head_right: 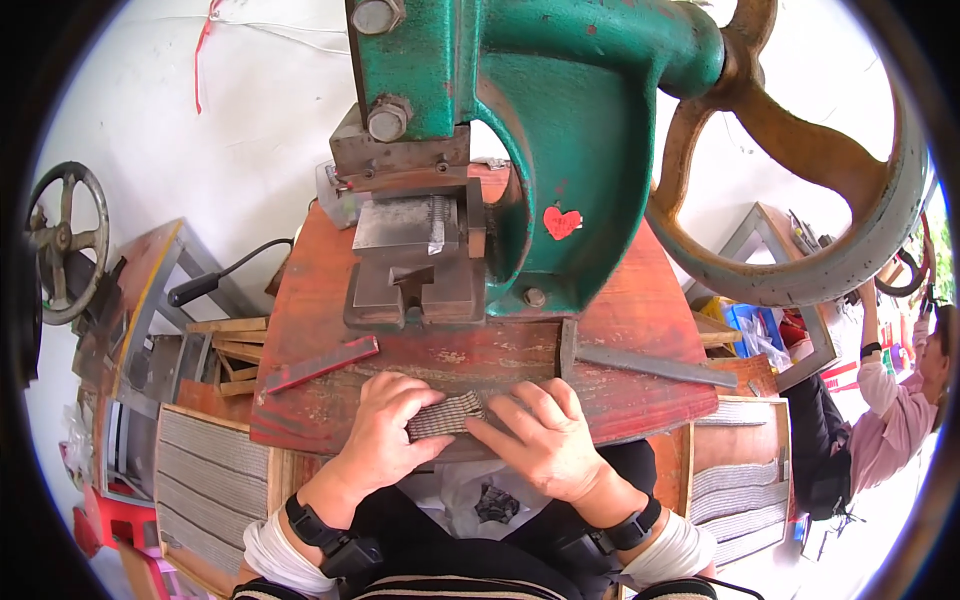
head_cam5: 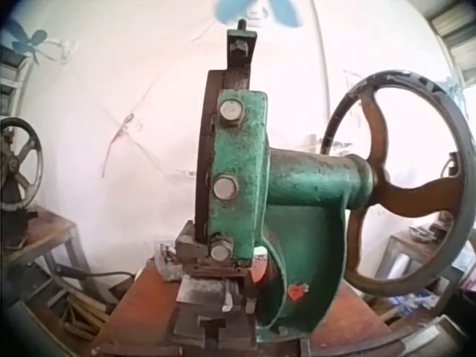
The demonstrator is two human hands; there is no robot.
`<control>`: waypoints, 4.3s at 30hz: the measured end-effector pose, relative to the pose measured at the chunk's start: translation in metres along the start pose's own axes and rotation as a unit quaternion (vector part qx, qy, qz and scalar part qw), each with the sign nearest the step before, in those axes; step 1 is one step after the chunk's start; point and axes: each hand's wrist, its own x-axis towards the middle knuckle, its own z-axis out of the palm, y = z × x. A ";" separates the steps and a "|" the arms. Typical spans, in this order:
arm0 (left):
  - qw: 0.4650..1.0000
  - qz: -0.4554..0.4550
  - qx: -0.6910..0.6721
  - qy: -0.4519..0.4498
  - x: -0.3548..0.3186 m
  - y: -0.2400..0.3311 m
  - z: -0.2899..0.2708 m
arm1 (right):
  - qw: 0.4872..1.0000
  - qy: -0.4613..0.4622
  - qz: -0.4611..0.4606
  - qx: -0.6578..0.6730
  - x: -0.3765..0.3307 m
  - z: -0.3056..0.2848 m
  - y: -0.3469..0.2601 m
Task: Joining and pressing small metal U-shaped components using a manual press machine.
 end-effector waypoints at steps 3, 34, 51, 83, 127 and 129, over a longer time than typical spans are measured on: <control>1.000 -0.006 0.000 -0.004 0.000 0.002 -0.001 | 1.000 -0.009 -0.023 -0.007 -0.002 0.000 0.001; 0.997 0.002 0.071 0.015 0.008 0.016 0.020 | 0.994 0.090 0.047 0.033 -0.021 -0.001 0.017; 0.998 -0.014 0.056 -0.006 0.010 0.013 0.017 | 0.990 0.065 0.042 0.121 -0.011 0.016 0.009; 0.503 -0.207 -0.836 0.073 -0.005 0.016 -0.014 | 0.965 0.163 0.139 0.151 -0.010 0.019 0.004; 0.711 -0.249 -0.649 0.103 0.002 0.014 -0.018 | 0.948 0.181 0.182 0.189 0.001 0.018 -0.003; 0.481 -0.211 -0.846 0.089 0.000 0.014 -0.019 | 0.946 0.183 0.186 0.192 -0.003 0.016 -0.004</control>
